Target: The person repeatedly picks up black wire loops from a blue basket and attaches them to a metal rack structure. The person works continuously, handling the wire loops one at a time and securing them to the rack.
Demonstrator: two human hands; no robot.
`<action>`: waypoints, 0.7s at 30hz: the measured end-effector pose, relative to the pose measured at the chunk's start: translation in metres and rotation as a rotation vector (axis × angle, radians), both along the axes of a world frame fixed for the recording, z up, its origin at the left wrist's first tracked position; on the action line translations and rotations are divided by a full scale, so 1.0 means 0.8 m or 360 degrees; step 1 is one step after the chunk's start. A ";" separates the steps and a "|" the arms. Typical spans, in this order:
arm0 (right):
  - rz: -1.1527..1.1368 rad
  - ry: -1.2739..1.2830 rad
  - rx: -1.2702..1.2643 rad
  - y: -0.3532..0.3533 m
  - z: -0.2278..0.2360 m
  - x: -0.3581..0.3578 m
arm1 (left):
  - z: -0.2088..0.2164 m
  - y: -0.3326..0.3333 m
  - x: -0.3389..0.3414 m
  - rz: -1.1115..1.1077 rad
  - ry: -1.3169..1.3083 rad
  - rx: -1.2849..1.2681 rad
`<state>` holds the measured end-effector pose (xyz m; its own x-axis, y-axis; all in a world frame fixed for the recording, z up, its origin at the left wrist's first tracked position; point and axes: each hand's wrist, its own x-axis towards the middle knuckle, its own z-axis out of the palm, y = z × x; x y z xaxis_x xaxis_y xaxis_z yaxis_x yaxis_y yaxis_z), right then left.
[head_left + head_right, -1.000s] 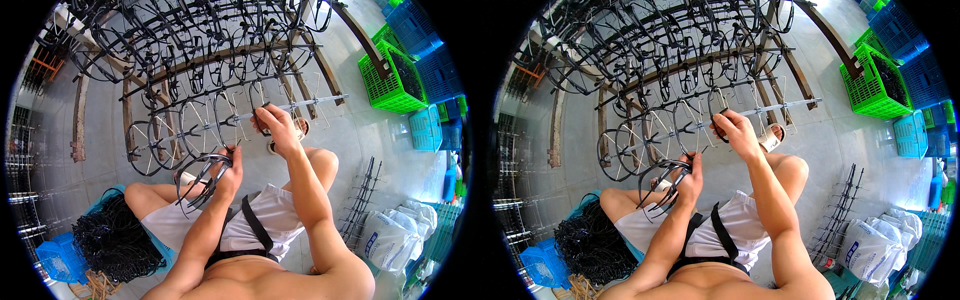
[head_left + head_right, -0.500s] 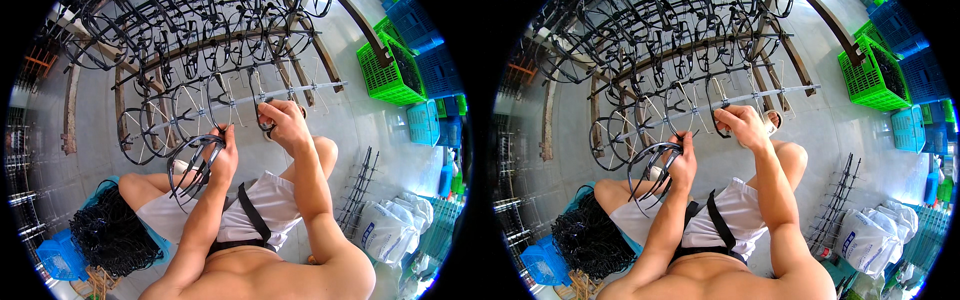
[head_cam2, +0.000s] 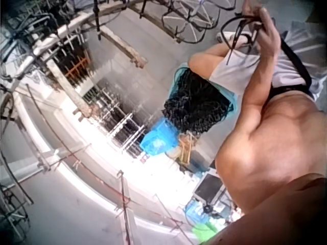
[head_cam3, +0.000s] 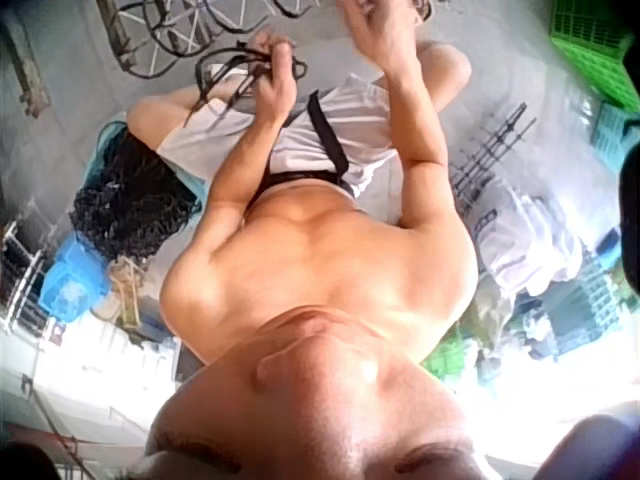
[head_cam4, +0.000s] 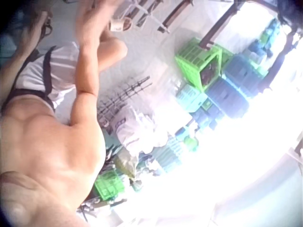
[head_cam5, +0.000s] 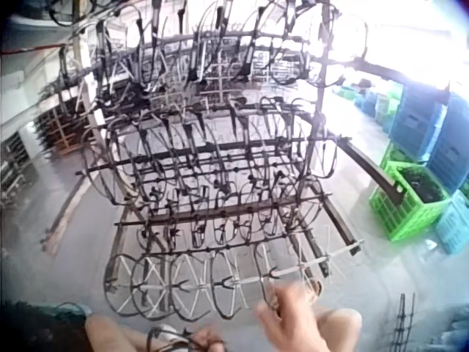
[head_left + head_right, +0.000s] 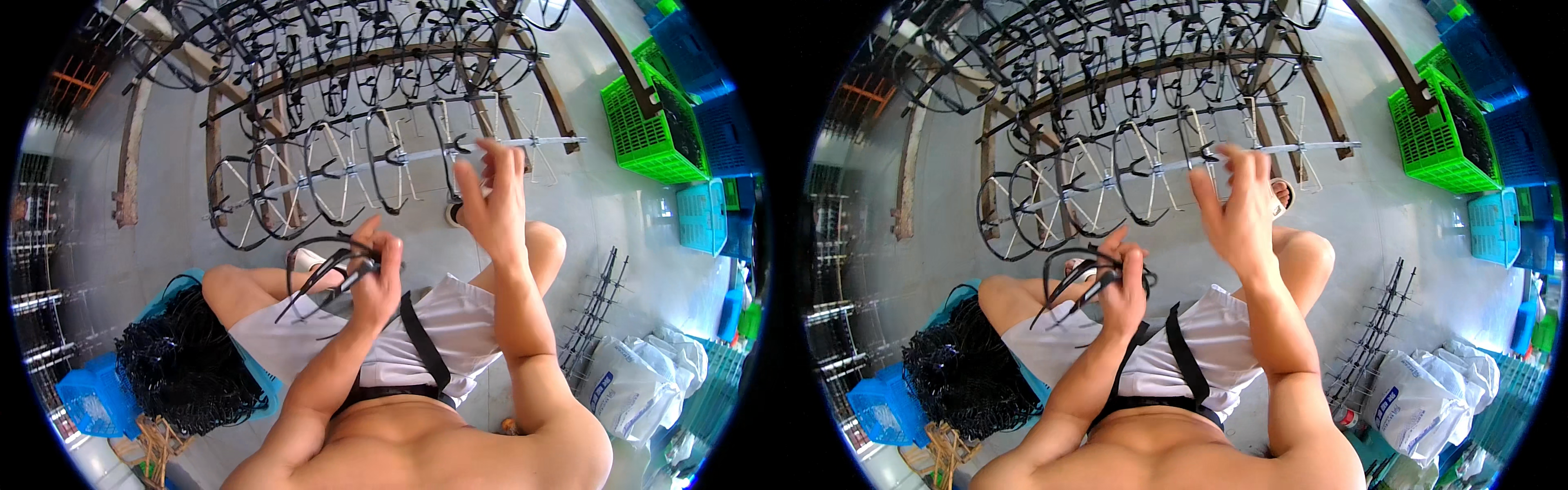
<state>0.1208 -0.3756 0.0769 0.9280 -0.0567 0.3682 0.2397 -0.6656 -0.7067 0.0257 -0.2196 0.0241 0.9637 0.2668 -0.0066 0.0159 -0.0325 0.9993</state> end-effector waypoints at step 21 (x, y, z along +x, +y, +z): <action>0.1421 0.2007 0.1940 0.024 0.013 -0.085 | 0.053 0.029 -0.066 -0.0909 -0.0178 0.0057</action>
